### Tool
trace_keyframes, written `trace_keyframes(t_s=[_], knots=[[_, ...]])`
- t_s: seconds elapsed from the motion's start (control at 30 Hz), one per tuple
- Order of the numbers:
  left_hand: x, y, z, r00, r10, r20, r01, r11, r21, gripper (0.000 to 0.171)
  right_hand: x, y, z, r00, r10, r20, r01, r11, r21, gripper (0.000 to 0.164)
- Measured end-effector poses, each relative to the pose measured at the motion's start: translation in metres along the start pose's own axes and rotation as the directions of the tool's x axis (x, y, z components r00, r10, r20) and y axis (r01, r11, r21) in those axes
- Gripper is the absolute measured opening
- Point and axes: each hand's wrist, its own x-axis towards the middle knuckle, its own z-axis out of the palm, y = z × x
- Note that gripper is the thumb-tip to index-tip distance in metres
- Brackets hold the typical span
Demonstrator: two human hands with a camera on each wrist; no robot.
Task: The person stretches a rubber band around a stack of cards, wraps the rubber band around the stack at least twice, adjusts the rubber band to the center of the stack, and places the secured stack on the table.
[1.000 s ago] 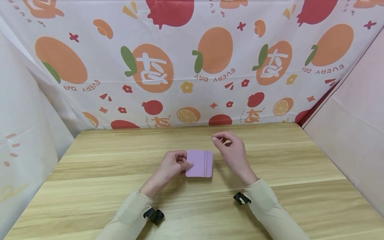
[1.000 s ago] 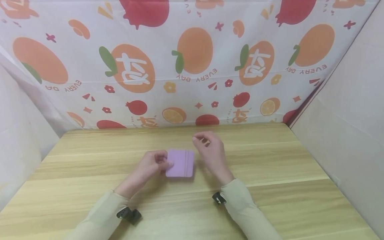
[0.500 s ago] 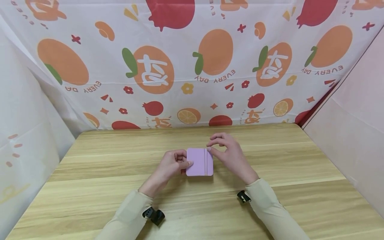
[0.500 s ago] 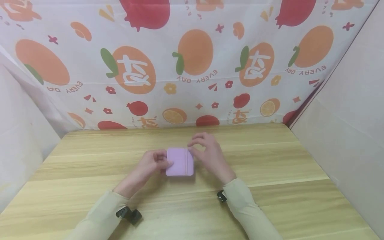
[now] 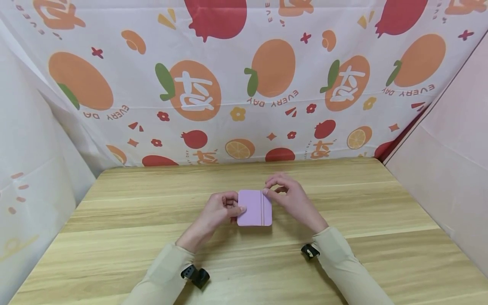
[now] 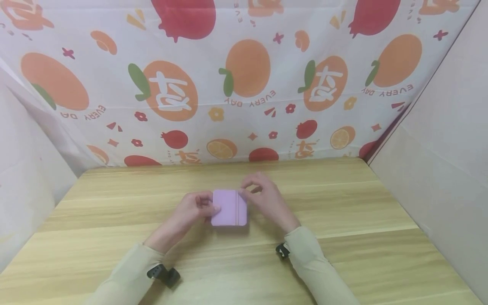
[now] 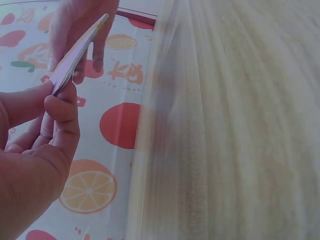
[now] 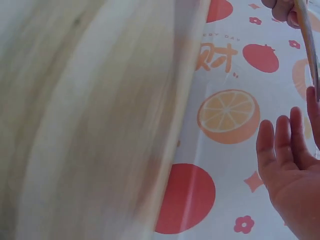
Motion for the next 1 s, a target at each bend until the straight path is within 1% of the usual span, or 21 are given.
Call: trace_keyframes(t_s=[0.1, 0.23, 0.33, 0.43, 0.7, 0.83, 1.0], knots=[[0.000, -0.001, 0.001, 1.000, 0.012, 0.022, -0.012, 1.000, 0.016, 0.010, -0.001, -0.001, 0.002, 0.999, 0.020, 0.026, -0.021, 0.999, 0.026, 0.005], [-0.001, -0.001, 0.003, 0.999, 0.030, 0.045, -0.032, 0.999, 0.025, 0.009, -0.005, -0.016, 0.004, 0.998, 0.033, 0.055, -0.036, 0.997, 0.061, 0.008], [-0.001, -0.003, 0.003, 0.999, 0.034, 0.042, -0.035, 0.999, 0.023, 0.009, -0.007, -0.029, 0.003, 0.997, 0.045, 0.063, -0.049, 0.997, 0.063, 0.008], [-0.001, -0.003, 0.004, 0.999, 0.027, 0.033, -0.028, 0.999, 0.024, 0.007, -0.008, -0.034, 0.002, 0.996, 0.057, 0.068, -0.061, 0.996, 0.060, 0.009], [0.000, -0.003, 0.005, 1.000, 0.008, 0.019, -0.008, 1.000, 0.002, 0.006, -0.008, -0.036, 0.001, 0.997, 0.054, 0.058, -0.058, 0.996, 0.062, 0.010], [0.002, -0.006, 0.003, 1.000, 0.001, -0.021, -0.002, 1.000, -0.020, 0.008, -0.009, -0.035, 0.001, 0.998, 0.054, 0.038, -0.056, 0.997, 0.052, 0.012], [0.004, -0.006, -0.003, 0.995, -0.014, -0.095, 0.007, 0.998, -0.067, 0.011, -0.009, -0.037, 0.001, 0.996, 0.092, 0.005, -0.092, 0.996, 0.019, 0.017]])
